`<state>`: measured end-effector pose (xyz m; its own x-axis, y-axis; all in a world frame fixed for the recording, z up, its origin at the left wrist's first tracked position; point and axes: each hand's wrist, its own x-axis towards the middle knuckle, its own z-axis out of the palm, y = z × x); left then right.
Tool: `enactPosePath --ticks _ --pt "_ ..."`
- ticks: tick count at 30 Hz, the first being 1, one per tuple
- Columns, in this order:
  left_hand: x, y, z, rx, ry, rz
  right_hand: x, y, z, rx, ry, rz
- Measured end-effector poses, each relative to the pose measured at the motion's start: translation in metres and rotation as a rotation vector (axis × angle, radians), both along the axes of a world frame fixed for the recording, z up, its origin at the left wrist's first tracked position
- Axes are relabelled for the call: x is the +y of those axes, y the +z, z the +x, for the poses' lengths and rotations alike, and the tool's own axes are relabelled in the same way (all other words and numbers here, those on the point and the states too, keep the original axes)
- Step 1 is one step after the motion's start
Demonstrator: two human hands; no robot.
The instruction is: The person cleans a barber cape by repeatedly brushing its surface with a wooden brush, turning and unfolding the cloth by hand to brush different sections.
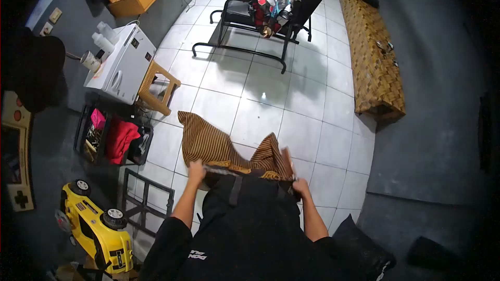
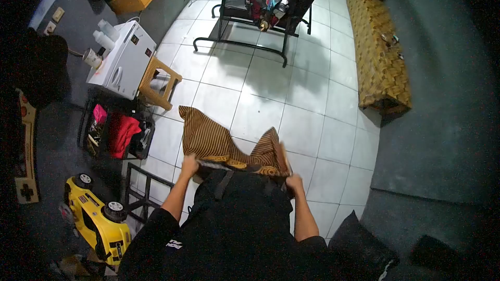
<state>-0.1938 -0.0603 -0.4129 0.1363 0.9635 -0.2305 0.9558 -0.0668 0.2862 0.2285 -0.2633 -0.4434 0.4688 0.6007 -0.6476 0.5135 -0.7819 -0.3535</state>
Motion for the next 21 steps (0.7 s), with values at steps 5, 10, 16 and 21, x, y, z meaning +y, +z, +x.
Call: enactPosePath --ticks 5,10,16,21 --pt "0.125 0.19 0.062 -0.606 0.116 0.429 0.143 0.166 0.027 -0.275 -0.22 0.917" --pt "0.097 0.347 0.09 -0.95 -0.017 0.996 0.16 0.308 0.025 0.37 -0.508 1.782" --pt "0.029 0.151 0.068 -0.625 -0.31 0.179 0.082 0.149 -0.009 -0.279 0.146 0.738" --pt "-0.058 -0.01 -0.032 0.002 -0.545 -0.661 -0.04 0.023 -0.017 0.227 0.309 -0.217"
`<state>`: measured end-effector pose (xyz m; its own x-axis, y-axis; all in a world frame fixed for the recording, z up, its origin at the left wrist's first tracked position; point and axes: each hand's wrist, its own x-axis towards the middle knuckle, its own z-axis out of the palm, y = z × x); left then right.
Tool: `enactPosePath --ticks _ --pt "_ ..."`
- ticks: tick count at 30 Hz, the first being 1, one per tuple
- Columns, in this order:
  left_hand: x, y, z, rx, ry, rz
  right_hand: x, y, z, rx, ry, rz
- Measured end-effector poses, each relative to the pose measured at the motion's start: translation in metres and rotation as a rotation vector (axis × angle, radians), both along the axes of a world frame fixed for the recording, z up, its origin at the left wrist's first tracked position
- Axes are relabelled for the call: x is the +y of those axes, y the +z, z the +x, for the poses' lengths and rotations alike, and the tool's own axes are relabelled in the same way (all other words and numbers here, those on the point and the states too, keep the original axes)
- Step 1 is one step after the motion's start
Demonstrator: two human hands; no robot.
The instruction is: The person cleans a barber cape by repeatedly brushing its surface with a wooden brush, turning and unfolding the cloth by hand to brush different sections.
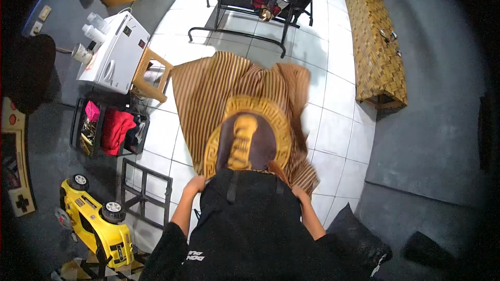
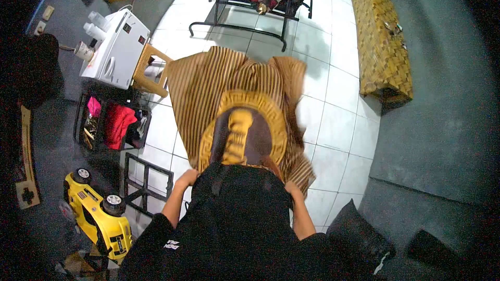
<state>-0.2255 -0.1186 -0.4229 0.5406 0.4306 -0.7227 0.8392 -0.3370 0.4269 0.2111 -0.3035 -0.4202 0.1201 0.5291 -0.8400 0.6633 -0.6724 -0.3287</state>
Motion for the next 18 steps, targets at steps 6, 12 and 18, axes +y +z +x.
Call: enactPosePath --ticks 6,12,18 --pt "-0.008 0.017 0.014 0.022 0.45 0.2 -0.026 -0.004 0.011 0.207 -0.355 -0.075" --pt "0.041 0.047 0.041 -0.18 0.52 0.576 0.033 0.024 0.008 -0.035 -0.506 0.288" --pt "0.145 0.183 0.081 -0.793 0.683 1.01 0.159 0.164 0.032 -0.452 -0.672 1.179"
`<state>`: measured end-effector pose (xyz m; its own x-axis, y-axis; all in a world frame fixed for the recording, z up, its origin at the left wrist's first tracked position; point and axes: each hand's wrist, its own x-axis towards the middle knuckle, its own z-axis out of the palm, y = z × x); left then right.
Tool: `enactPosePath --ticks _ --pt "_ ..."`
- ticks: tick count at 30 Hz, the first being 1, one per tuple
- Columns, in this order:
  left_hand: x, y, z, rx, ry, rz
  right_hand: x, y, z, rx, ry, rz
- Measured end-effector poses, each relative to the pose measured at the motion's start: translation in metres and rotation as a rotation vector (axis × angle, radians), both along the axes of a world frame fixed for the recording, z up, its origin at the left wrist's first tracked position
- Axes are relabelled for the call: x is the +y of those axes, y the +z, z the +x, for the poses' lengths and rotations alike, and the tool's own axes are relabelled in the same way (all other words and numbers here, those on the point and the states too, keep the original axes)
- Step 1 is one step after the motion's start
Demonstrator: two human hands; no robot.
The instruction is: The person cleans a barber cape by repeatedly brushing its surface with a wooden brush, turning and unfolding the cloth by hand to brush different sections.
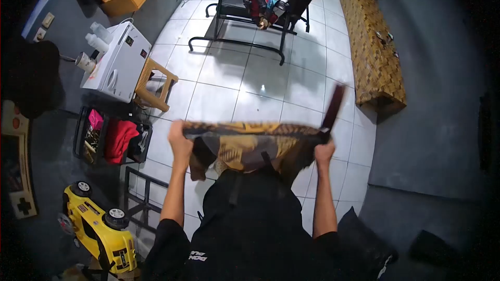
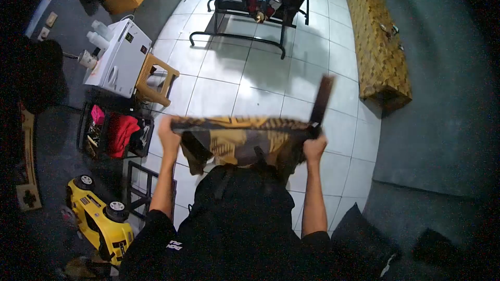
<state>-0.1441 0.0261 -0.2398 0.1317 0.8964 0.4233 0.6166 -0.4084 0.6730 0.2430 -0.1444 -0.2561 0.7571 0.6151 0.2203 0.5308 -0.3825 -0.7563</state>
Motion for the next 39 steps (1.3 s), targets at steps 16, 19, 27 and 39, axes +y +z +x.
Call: enactPosePath --ticks 16,19,27,39 --pt "-0.131 -0.179 -0.069 0.652 -0.431 -1.315 -0.146 -0.175 -0.034 0.403 0.548 -1.065" --pt "-0.132 -0.146 -0.069 0.607 -0.39 -1.128 -0.161 -0.169 -0.028 0.608 0.412 -0.993" --pt "-0.073 -0.145 -0.045 0.384 -0.059 -0.54 -0.104 -0.159 -0.006 0.143 0.355 -0.667" --pt "-0.003 0.119 0.039 -0.286 0.119 0.51 0.017 0.071 0.018 0.159 0.177 0.544"
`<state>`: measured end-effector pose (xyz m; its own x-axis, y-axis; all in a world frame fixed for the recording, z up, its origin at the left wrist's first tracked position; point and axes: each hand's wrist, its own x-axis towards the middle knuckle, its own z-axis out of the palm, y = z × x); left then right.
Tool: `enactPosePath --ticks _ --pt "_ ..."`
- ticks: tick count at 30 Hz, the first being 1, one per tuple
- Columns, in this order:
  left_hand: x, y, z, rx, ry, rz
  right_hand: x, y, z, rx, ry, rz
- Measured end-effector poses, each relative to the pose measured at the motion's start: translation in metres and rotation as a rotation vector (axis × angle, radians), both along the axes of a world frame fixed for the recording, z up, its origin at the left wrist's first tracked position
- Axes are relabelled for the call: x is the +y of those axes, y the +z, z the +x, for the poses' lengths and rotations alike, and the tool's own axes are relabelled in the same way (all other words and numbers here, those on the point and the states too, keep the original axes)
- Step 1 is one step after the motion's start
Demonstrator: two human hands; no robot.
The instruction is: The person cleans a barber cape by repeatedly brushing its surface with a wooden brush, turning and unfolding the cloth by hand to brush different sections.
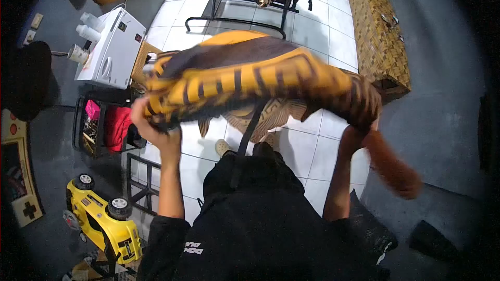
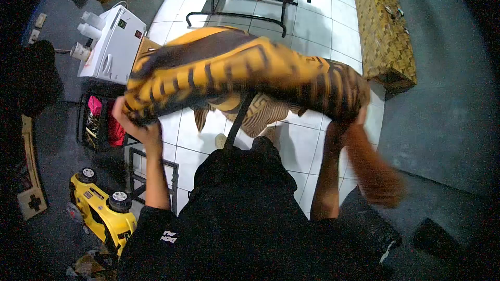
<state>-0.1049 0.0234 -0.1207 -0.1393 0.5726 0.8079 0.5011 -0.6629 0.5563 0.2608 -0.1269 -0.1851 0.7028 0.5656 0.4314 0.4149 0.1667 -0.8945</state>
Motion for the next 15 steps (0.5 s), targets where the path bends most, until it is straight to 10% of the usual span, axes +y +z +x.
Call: enactPosePath --ticks 3,7,9,11,15 --pt "-0.035 -0.087 -0.016 0.46 -0.195 -0.493 -0.034 -0.089 -0.02 -0.388 0.056 -0.382" --pt "-0.083 -0.252 -0.08 1.135 -0.742 -1.501 -0.118 -0.205 -0.049 -0.159 0.674 -1.667" --pt "-0.117 -0.337 -0.127 1.052 -0.691 -1.253 -0.156 -0.243 -0.046 -0.091 0.737 -1.737" --pt "-0.106 -0.253 -0.102 1.155 -0.586 -1.53 -0.156 -0.21 -0.046 0.231 0.597 -1.688" --pt "-0.102 -0.244 -0.105 0.937 -0.402 -1.52 -0.155 -0.204 -0.034 0.23 0.66 -1.635"
